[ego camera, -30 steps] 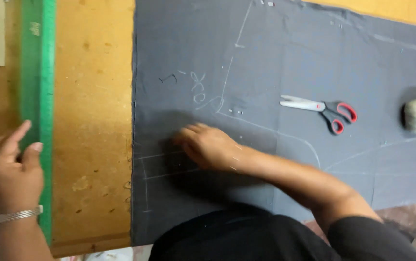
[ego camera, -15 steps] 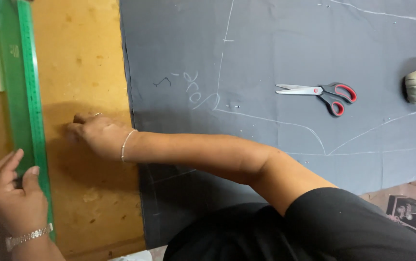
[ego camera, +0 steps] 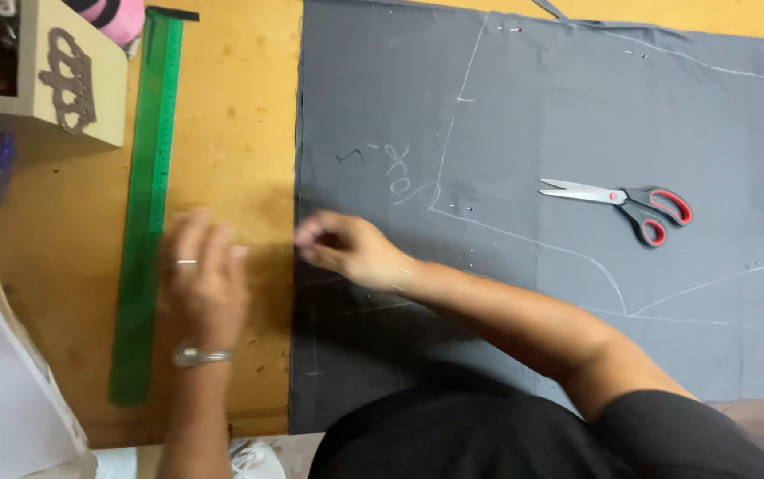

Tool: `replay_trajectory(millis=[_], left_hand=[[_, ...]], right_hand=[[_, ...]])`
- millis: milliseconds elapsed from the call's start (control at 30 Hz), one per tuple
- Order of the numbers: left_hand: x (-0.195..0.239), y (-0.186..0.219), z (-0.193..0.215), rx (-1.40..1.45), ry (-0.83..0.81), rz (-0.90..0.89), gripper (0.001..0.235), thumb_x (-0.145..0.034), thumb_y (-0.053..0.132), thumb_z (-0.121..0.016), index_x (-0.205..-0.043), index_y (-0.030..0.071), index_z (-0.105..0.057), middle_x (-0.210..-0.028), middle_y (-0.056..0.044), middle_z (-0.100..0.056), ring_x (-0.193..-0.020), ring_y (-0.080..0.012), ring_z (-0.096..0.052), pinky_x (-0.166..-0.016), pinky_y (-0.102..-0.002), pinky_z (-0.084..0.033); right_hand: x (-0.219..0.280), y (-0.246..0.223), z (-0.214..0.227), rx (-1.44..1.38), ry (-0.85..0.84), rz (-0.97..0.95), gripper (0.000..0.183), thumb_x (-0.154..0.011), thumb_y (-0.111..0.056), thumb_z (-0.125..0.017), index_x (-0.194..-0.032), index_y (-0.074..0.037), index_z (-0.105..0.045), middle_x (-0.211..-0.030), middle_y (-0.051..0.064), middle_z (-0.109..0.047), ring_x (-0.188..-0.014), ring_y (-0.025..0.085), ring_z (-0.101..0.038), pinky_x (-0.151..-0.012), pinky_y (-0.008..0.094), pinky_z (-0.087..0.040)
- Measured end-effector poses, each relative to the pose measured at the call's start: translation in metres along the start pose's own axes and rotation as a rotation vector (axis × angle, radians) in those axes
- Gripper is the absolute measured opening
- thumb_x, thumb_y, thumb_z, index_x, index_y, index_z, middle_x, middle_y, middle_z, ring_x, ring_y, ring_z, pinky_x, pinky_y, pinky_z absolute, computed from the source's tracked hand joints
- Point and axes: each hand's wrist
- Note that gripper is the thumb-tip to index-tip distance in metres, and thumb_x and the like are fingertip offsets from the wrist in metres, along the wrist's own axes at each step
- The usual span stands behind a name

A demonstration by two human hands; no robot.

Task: Marking fabric with chalk and a ruler, pinning layers together, and cutting out pattern pieces with scissors.

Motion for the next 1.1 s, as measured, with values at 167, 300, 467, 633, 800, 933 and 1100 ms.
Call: replay_trajectory(millis=[167,300,467,633,800,933,1100], left_hand=[[0.023,0.061,-0.027,0.096,-0.071,-0.168,0.036,-0.106,0.032,-0.060,-0.127,0.004,-0.070,-0.141,-0.015,-0.064,-0.136,-0.0347,-0.057,-0.118,-0.048,-0.039],[0.054,0.085,-0.035,0.033,-0.147,-0.269,0.045,-0.103,0.043,-0.060,-0.131,0.009,-0.069,-0.143,-0.008,-0.064,-0.136,-0.0281,-0.058,-0.120,-0.050,-0.037],[0.079,0.080,-0.045,-0.131,-0.307,-0.292,0.052,-0.094,0.043,-0.073,-0.134,0.010,-0.068,-0.149,-0.006,-0.062,-0.143,-0.0275,-0.052,-0.125,-0.059,-0.021],[0.085,0.081,-0.045,-0.185,-0.276,-0.362,0.054,-0.094,0.041,-0.079,-0.135,0.008,-0.070,-0.149,-0.009,-0.066,-0.142,-0.0295,-0.056,-0.126,-0.063,-0.015],[0.093,0.078,-0.046,-0.129,-0.258,-0.433,0.055,-0.099,0.034,-0.081,-0.143,0.003,-0.069,-0.154,-0.016,-0.065,-0.144,-0.0368,-0.056,-0.124,-0.067,-0.011],[0.091,0.082,-0.040,-0.070,-0.276,-0.418,0.045,-0.107,0.020,-0.076,-0.143,-0.007,-0.074,-0.154,-0.026,-0.067,-0.148,-0.0457,-0.056,-0.124,-0.068,-0.011],[0.097,0.078,-0.047,-0.091,-0.260,-0.413,0.046,-0.104,0.012,-0.081,-0.143,-0.010,-0.073,-0.156,-0.029,-0.067,-0.148,-0.0493,-0.056,-0.123,-0.071,-0.012]], right_hand=[[0.138,-0.005,0.054,-0.063,-0.083,-0.173,0.014,-0.093,-0.015,-0.075,-0.105,-0.008,-0.076,-0.081,0.008,-0.075,-0.075,0.018,-0.072,-0.073,0.037,-0.061],[0.224,0.005,0.082,-0.013,0.062,-0.287,0.017,-0.093,-0.013,-0.073,-0.108,-0.005,-0.078,-0.076,0.008,-0.075,-0.072,0.017,-0.072,-0.070,0.035,-0.060],[0.298,0.023,0.068,0.608,0.366,-0.348,0.047,-0.093,-0.025,-0.071,-0.138,-0.025,-0.060,-0.087,-0.004,-0.078,-0.060,0.017,-0.066,-0.058,0.032,-0.055],[0.336,0.020,0.050,0.952,0.444,-0.321,0.036,-0.094,-0.035,-0.069,-0.128,-0.024,-0.061,-0.086,-0.007,-0.074,-0.058,0.019,-0.066,-0.056,0.034,-0.056],[0.366,0.000,0.042,1.023,0.329,-0.505,0.044,-0.095,-0.041,-0.063,-0.134,-0.025,-0.049,-0.105,0.004,-0.062,-0.072,0.041,-0.071,-0.063,0.054,-0.061],[0.382,-0.002,0.030,1.072,0.591,-0.278,0.039,-0.098,-0.037,-0.066,-0.131,-0.017,-0.056,-0.130,0.001,-0.062,-0.067,0.026,-0.067,-0.042,0.041,-0.049],[0.395,0.003,0.039,1.021,0.488,-0.348,0.051,-0.099,-0.043,-0.062,-0.143,-0.019,-0.050,-0.122,-0.001,-0.064,-0.053,0.020,-0.066,-0.042,0.041,-0.050]])
Point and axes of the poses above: each hand's wrist, its own x-axis away from the middle knuckle, its own z-axis out of the back of the hand, y = z × x
